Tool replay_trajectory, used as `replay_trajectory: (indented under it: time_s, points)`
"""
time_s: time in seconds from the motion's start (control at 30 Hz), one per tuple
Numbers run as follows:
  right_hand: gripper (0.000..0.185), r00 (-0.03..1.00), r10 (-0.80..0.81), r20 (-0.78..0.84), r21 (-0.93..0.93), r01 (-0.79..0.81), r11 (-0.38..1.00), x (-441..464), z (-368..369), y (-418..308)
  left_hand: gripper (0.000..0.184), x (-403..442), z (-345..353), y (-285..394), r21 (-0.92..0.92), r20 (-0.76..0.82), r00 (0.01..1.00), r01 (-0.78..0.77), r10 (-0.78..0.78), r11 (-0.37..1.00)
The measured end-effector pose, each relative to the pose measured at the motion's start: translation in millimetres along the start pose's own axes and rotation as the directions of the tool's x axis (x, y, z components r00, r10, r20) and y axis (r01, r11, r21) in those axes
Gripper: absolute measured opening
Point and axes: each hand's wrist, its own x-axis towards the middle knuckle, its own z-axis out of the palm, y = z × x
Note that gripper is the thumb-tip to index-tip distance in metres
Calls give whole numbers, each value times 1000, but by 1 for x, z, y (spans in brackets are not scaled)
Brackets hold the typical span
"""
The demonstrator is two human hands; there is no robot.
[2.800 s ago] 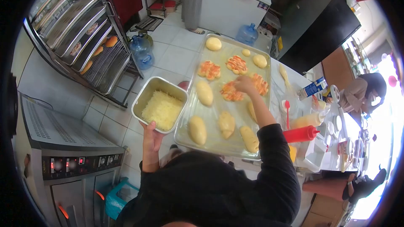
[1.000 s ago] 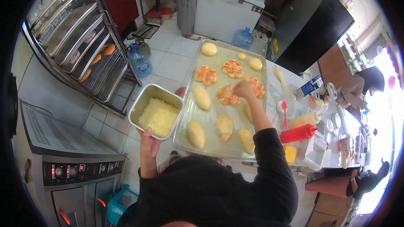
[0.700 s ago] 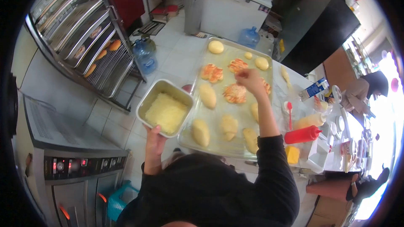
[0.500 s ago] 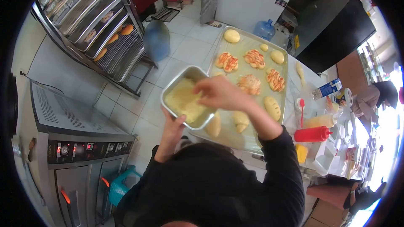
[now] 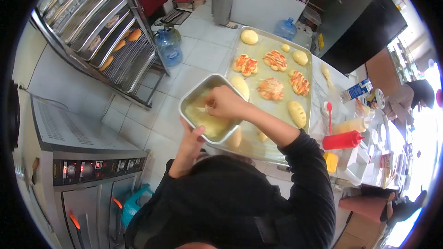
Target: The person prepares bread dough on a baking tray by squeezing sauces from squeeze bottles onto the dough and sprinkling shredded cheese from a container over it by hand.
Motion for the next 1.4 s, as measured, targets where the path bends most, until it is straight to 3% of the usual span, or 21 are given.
replay_trajectory:
  time_s: [0.07,0.17,0.3,0.43,0.63,0.77,0.97,1.17,1.27,1.4]
  points:
    - [25,998,52,45,37,-53,998,-4,-7,3,92,1,-2,1,-57,8,999,48,-47,997]
    - [24,982,133,132,403,-176,898,-19,-44,-2,87,-1,4,5,-129,39,999,43,-38,991]
    - [26,963,266,-40,658,-175,732,-46,-87,46,83,0,-1,3,-115,43,999,38,-33,993]
    - [28,857,471,-208,608,-263,749,-73,-104,119,82,-2,-2,6,-94,28,999,44,-42,995]
    - [24,735,638,-230,429,-512,744,-93,-71,229,83,-2,-4,5,-118,45,999,12,-6,993]
    - [23,730,589,-347,60,-609,791,-84,-56,246,83,-1,-1,5,-123,43,999,-2,7,992]
    - [18,771,504,-388,-198,-605,772,-76,-65,237,73,-5,2,7,-55,-17,1000,8,-9,998]
    - [18,654,526,-544,-57,-654,754,-67,-72,269,82,-4,-3,6,-82,-14,1000,-14,13,997]
    - [19,722,490,-488,-128,-615,778,-58,-75,260,86,-3,-3,7,-91,-18,1000,-22,21,996]
    - [17,726,558,-403,-90,-637,765,-50,-74,247,86,-2,-4,9,-95,-27,999,-28,26,995]
